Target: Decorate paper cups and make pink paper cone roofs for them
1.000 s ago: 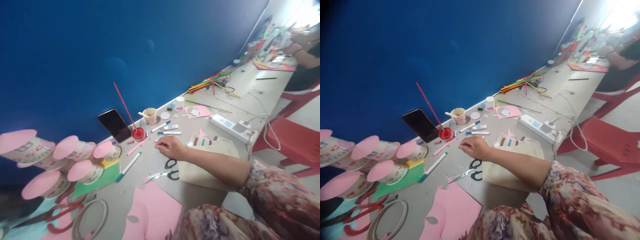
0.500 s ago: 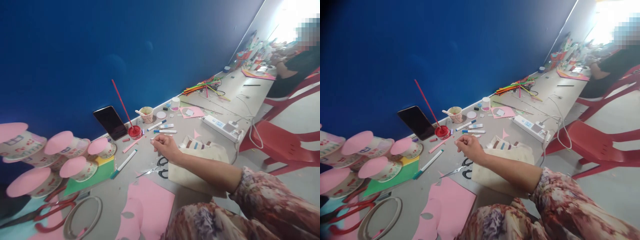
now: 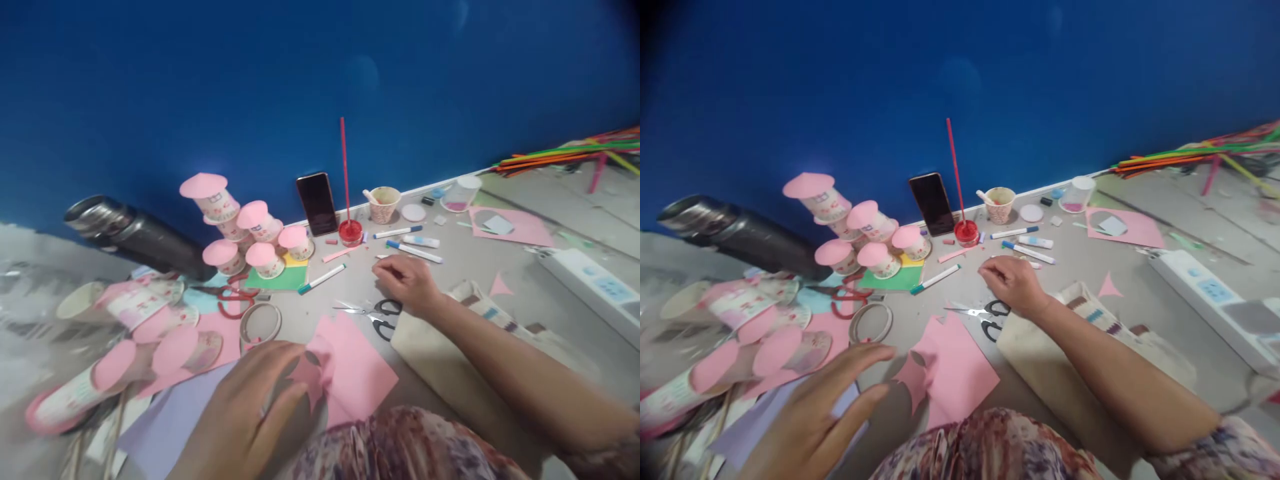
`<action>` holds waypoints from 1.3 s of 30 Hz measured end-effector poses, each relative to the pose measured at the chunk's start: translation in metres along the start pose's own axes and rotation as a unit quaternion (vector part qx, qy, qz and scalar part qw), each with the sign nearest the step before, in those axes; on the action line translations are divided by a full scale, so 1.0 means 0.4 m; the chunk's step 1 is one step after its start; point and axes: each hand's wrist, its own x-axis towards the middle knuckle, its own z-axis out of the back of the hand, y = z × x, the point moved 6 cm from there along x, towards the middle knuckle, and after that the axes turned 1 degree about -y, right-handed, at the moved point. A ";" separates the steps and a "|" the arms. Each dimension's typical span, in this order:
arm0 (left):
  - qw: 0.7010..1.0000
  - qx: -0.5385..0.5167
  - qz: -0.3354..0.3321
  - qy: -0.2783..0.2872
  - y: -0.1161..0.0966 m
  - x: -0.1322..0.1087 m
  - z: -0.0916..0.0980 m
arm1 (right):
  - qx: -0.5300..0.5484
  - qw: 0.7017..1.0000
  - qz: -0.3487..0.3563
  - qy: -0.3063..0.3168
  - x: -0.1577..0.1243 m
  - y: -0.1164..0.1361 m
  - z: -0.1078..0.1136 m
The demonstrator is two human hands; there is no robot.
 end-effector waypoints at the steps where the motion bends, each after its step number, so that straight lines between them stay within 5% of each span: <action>1: 1.000 -0.003 0.003 0.027 -0.009 0.023 -0.018 | -0.010 1.000 0.013 0.004 -0.003 0.003 0.002; 4: 0.995 -0.023 0.033 0.095 -0.015 0.066 -0.068 | -0.032 0.999 0.035 0.011 -0.003 0.014 0.017; 7: 0.994 -0.024 0.046 0.094 -0.008 0.064 -0.095 | -0.078 0.995 0.047 0.045 -0.005 0.018 0.017; 15: 0.988 -0.033 -0.044 0.142 -0.029 0.038 -0.215 | -0.152 0.975 0.050 0.157 -0.021 0.013 -0.027; 18: 0.988 -0.030 -0.051 0.142 -0.027 0.037 -0.239 | -0.193 0.945 0.079 0.252 -0.029 0.017 -0.048; 23: 0.992 0.000 -0.081 0.101 -0.015 0.024 -0.256 | -0.283 0.872 0.117 0.381 -0.059 0.032 -0.064; 29: 0.997 0.021 -0.067 0.043 0.000 0.036 -0.265 | -0.350 0.841 0.098 0.402 -0.066 0.038 -0.048; 35: 0.996 -0.017 0.010 -0.087 0.034 -0.002 -0.172 | -0.387 0.816 0.068 0.423 -0.074 0.043 -0.035; 39: 0.996 -0.043 -0.013 -0.078 0.016 -0.023 -0.173 | -0.426 0.794 0.063 0.429 -0.090 0.046 -0.041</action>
